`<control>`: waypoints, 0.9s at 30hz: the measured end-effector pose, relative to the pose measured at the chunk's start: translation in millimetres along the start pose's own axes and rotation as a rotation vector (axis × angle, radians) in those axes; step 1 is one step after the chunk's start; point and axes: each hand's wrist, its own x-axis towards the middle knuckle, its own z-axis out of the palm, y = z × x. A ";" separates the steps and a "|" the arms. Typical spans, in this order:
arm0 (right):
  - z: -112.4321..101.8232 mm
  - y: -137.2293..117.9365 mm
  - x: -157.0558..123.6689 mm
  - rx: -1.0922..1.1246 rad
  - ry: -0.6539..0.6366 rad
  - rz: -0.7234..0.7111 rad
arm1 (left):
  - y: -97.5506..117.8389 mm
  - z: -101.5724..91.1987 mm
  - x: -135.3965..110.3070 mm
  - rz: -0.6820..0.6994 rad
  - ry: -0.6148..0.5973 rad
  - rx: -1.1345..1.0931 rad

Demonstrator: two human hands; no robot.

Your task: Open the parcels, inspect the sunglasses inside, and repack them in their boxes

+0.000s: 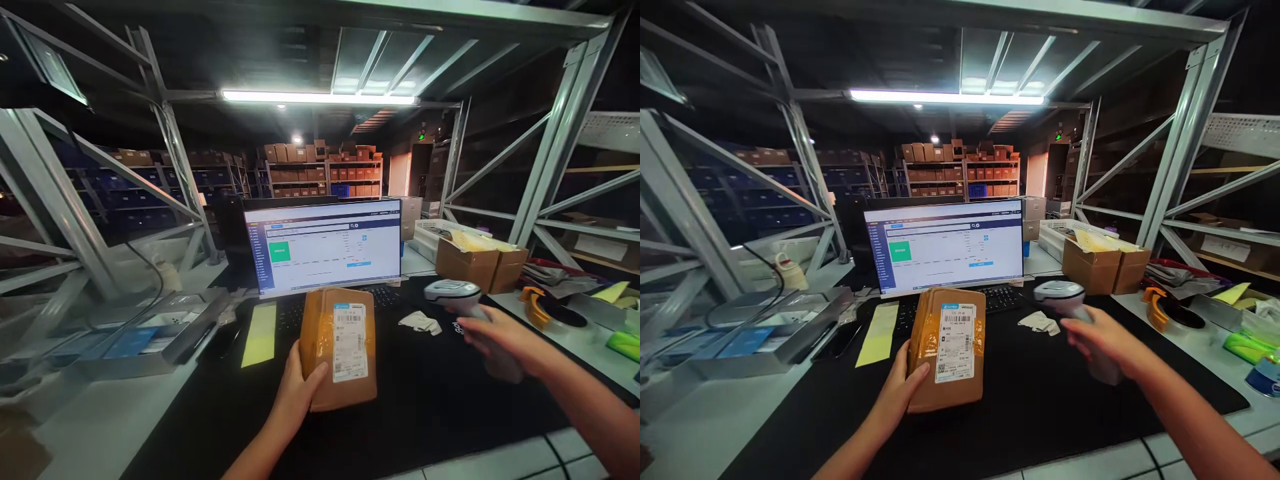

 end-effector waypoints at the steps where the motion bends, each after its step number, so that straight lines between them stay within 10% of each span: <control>1: 19.5 -12.8 -11.6 0.024 -0.062 -0.013 | -1.1 0.1 0.3 -0.003 0.007 0.003; 7: 93.8 -57.0 -48.2 0.056 -0.336 0.027 | -4.9 -0.5 3.8 -0.005 0.023 -0.014; 17: 96.7 -54.0 -46.1 0.071 -0.349 -0.015 | -4.3 -0.1 2.4 -0.034 0.028 -0.025; 21: 73.6 -34.4 -29.0 0.009 -0.219 -0.007 | -1.8 0.7 3.7 -0.067 0.064 -0.121; 27: -17.1 37.3 40.1 -0.496 0.248 0.145 | 1.4 -5.2 9.5 -0.192 0.107 -0.359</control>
